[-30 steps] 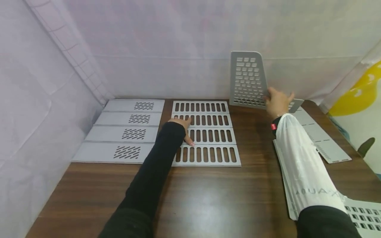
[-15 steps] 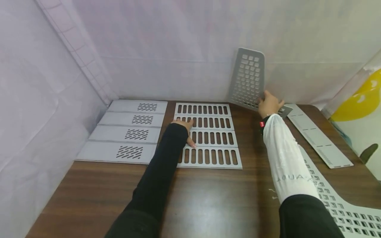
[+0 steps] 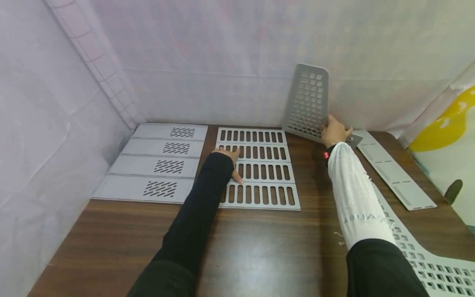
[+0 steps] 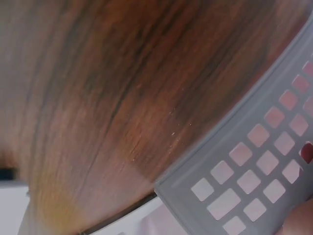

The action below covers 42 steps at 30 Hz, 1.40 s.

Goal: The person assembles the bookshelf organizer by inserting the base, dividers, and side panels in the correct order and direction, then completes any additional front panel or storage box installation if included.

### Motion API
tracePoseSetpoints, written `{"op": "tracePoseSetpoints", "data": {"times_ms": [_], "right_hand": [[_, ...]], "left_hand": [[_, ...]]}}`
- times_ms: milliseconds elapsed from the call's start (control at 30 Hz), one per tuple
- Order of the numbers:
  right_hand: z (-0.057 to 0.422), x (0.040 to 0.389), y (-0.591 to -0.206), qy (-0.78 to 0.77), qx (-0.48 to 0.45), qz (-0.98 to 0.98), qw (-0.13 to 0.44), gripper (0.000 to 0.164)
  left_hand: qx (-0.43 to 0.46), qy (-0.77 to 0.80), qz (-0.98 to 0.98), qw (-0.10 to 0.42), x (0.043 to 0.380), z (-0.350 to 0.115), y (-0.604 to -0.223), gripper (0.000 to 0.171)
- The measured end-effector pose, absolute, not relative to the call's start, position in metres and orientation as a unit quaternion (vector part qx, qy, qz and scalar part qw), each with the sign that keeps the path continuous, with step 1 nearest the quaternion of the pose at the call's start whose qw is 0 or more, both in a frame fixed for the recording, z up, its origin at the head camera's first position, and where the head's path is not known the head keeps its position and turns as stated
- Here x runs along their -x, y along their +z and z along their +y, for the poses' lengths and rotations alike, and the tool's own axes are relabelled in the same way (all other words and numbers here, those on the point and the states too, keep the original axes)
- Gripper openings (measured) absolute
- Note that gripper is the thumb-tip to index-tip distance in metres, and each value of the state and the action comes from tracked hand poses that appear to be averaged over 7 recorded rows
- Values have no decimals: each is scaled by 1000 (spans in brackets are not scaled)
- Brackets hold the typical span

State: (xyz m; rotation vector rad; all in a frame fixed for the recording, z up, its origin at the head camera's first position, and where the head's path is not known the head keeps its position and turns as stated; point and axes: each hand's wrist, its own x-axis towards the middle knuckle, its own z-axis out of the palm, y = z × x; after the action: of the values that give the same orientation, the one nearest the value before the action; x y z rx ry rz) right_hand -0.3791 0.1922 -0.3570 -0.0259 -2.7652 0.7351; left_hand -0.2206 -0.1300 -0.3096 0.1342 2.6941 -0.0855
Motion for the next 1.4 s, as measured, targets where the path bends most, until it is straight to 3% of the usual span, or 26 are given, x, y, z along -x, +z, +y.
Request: {"op": "tracePoseSetpoints", "data": {"times_ms": [267,667,1000,1267,1400], "right_hand": [[194,384,-359,252,12,-961,114,29],[195,391,-357,224,-1,-973,53,29],[201,411,-356,240,-16,-969,56,32],[200,414,-359,234,-29,-971,42,43],[207,413,-358,223,-34,-973,52,40]], "left_hand": [[-49,-59,973,220,232,-131,-319,125],[-38,-28,971,235,223,-131,-324,120],[-46,-52,970,231,233,-130,-314,118],[-44,-63,971,227,235,-133,-318,119],[-45,-40,972,228,234,-132,-320,119]]}}
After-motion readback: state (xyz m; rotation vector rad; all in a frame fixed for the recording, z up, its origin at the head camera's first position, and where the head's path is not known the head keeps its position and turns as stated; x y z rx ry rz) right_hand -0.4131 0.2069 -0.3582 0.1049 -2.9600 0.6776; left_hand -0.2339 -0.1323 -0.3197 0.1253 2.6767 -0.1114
